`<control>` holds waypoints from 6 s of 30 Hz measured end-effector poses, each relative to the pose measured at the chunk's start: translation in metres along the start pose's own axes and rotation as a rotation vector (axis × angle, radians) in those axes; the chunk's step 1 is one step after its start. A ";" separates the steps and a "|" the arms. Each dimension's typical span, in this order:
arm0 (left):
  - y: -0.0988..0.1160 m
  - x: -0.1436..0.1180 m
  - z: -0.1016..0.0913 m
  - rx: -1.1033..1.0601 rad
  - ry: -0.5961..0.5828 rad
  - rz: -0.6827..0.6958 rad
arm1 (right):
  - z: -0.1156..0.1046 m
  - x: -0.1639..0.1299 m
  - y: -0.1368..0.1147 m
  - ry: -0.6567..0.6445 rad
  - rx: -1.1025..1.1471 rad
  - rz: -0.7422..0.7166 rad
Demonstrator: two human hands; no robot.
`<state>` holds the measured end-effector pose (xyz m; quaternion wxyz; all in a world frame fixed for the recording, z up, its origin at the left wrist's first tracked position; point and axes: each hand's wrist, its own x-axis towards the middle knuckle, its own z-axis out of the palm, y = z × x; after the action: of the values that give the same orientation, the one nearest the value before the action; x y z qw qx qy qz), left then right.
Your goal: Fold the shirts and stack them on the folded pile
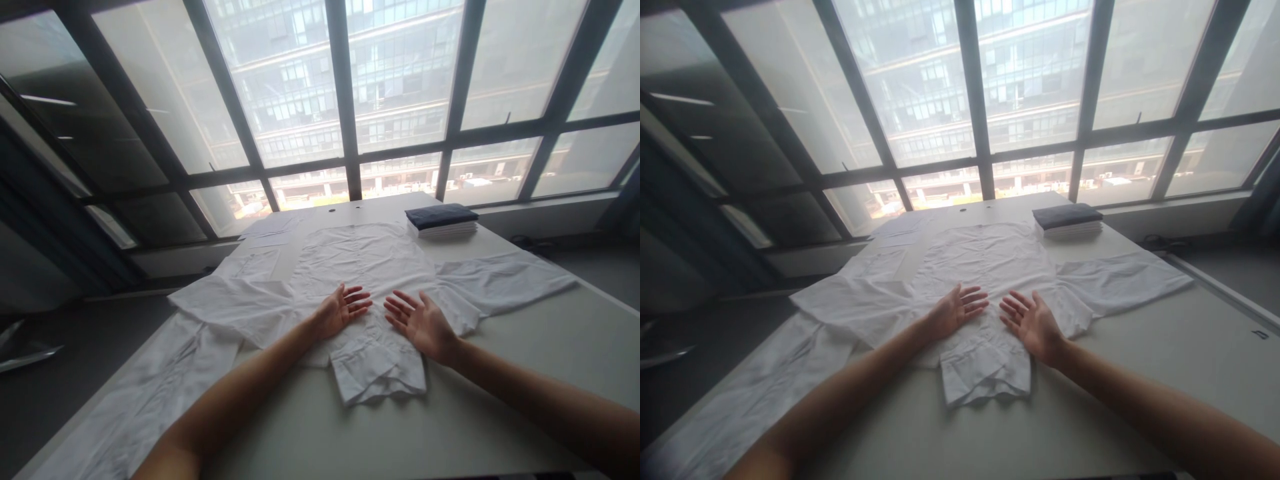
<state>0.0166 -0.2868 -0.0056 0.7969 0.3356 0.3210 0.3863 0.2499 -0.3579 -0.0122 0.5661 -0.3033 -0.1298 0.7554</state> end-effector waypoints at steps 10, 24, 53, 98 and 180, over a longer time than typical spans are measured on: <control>-0.002 0.002 -0.002 0.007 -0.008 -0.002 | -0.026 0.017 -0.015 0.132 -0.029 -0.137; 0.001 -0.003 0.005 0.021 -0.020 -0.003 | -0.005 0.019 -0.032 -0.067 -0.096 -0.044; -0.002 -0.016 0.013 0.068 -0.010 -0.021 | -0.016 0.028 -0.043 0.087 -0.111 -0.005; 0.024 0.009 -0.061 2.076 0.208 0.340 | -0.042 0.039 -0.030 -0.355 -2.146 -0.616; 0.020 0.080 -0.028 2.089 0.109 0.342 | 0.001 0.166 -0.124 0.057 -0.196 -0.295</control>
<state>0.0262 -0.2030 -0.0259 0.0325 0.8771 0.4776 0.0401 0.3161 -0.1626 0.0040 0.6421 -0.3560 -0.2298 0.6389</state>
